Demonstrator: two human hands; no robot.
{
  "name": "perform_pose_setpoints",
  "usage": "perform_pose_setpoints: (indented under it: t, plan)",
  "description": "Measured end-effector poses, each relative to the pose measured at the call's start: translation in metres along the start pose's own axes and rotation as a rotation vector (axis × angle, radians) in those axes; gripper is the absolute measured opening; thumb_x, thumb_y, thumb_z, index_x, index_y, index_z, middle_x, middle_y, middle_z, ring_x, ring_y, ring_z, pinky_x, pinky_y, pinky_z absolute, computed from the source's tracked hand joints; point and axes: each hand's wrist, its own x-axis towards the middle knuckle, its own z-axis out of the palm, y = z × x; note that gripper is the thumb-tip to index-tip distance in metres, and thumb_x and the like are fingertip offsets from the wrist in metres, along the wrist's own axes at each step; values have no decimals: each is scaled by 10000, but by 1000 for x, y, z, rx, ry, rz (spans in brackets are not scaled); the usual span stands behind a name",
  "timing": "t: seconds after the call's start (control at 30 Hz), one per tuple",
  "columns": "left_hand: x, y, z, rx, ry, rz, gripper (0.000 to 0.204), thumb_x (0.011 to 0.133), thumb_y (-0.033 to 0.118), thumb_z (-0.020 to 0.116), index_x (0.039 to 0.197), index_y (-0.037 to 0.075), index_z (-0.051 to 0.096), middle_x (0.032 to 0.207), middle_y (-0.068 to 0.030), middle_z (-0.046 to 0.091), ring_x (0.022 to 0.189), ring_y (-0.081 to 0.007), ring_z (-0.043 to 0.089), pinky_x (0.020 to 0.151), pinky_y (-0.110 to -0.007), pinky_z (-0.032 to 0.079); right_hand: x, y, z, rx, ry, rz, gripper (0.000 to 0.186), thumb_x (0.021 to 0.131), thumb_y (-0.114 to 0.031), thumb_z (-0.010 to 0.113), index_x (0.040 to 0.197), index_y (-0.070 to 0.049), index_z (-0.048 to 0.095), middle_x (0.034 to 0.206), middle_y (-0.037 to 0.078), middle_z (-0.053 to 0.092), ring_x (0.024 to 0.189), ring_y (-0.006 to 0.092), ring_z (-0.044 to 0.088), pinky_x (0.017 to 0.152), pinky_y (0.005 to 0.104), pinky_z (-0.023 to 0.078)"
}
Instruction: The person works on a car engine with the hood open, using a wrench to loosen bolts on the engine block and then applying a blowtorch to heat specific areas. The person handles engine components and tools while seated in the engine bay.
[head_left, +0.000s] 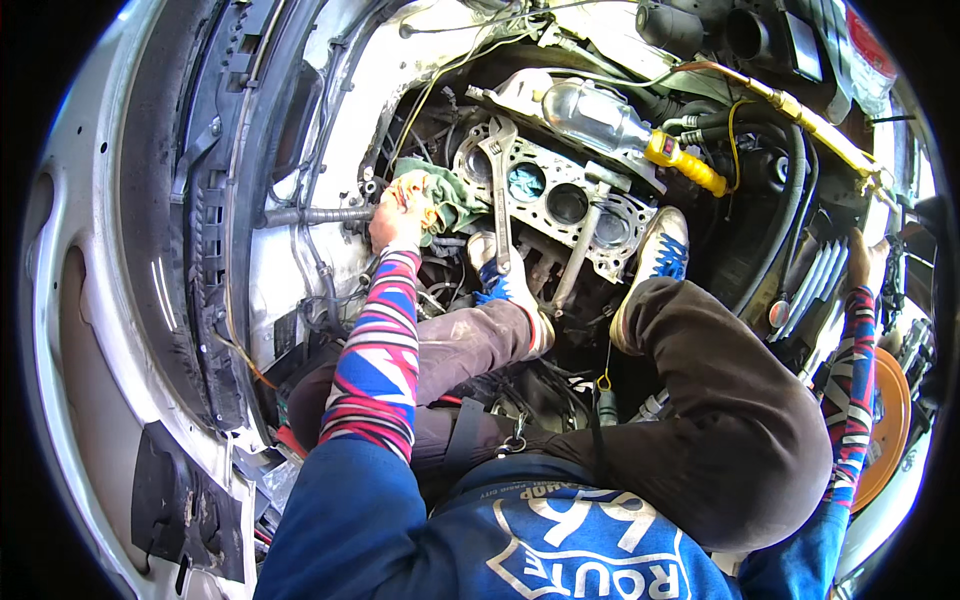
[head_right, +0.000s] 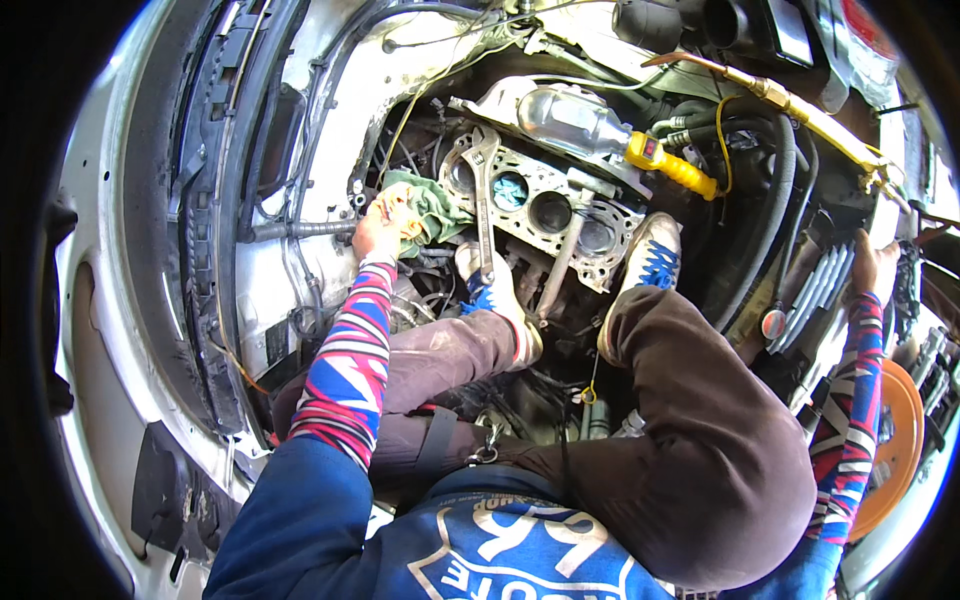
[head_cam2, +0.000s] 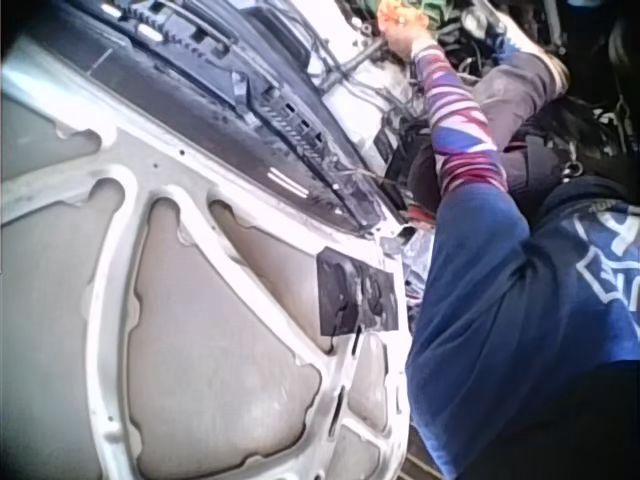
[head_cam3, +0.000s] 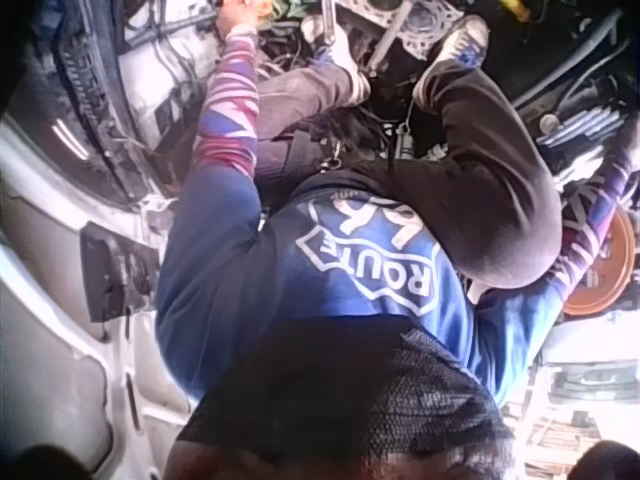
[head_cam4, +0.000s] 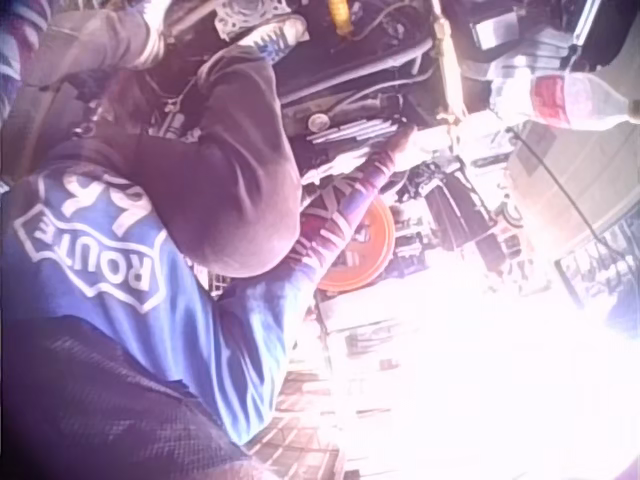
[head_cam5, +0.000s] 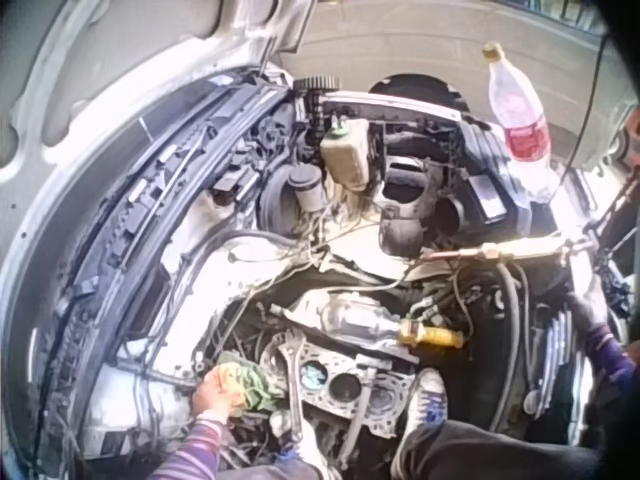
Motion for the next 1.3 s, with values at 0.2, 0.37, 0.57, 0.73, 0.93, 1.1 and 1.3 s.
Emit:
perform_pose_setpoints:
  t: [0.2,0.37,0.57,0.73,0.93,1.1,1.3]
  plan:
    - [-41,18,2,-317,279,20,312,887,326,664,1059,67,629,976,-217,710,905,-420,681,797,-482,529,-1,-6,-1,213,44,138,831,840,-468,681,1343,145,433,1370,371,466,1268,461,499,1060,428,410]
    - [-64,73,32,-218,102,341,246,871,307,638,1033,124,663,913,-172,718,852,-404,688,736,-499,539,2,-7,0,234,58,145,832,817,-453,689,1328,153,438,1331,358,505,1241,460,518,1041,432,422]
    - [-46,141,75,35,-251,347,236,865,259,607,971,111,756,980,-188,727,934,-364,708,829,-435,569,-2,2,2,175,103,73,701,863,-424,667,1282,111,498,1292,376,498,1208,495,512,1019,448,430]
    - [-36,156,104,289,-247,471,211,876,214,612,920,78,767,957,-143,748,907,-302,735,789,-398,590,-7,-1,-9,240,33,17,686,874,-426,662,1277,105,500,1271,357,513,1179,497,523,1000,455,435]
    - [-38,163,103,309,-234,437,208,861,211,605,911,81,760,928,-164,742,888,-316,734,758,-417,590,-9,-4,-13,341,48,64,615,881,-418,659,1259,54,548,1254,323,530,1139,479,549,973,460,457]
    - [-28,145,67,70,-331,411,331,785,327,700,939,39,754,935,-228,721,927,-378,708,839,-445,568,-7,1,-8,154,38,-27,684,869,-447,662,1283,79,522,1266,337,525,1169,489,535,992,455,447]
    - [-4,48,-55,-665,-243,108,223,820,151,756,943,-34,731,880,-112,734,762,-168,637,718,-336,496,-6,-8,-4,31,79,-46,710,882,-440,656,1304,109,500,1352,393,453,1239,502,492,1041,449,425]
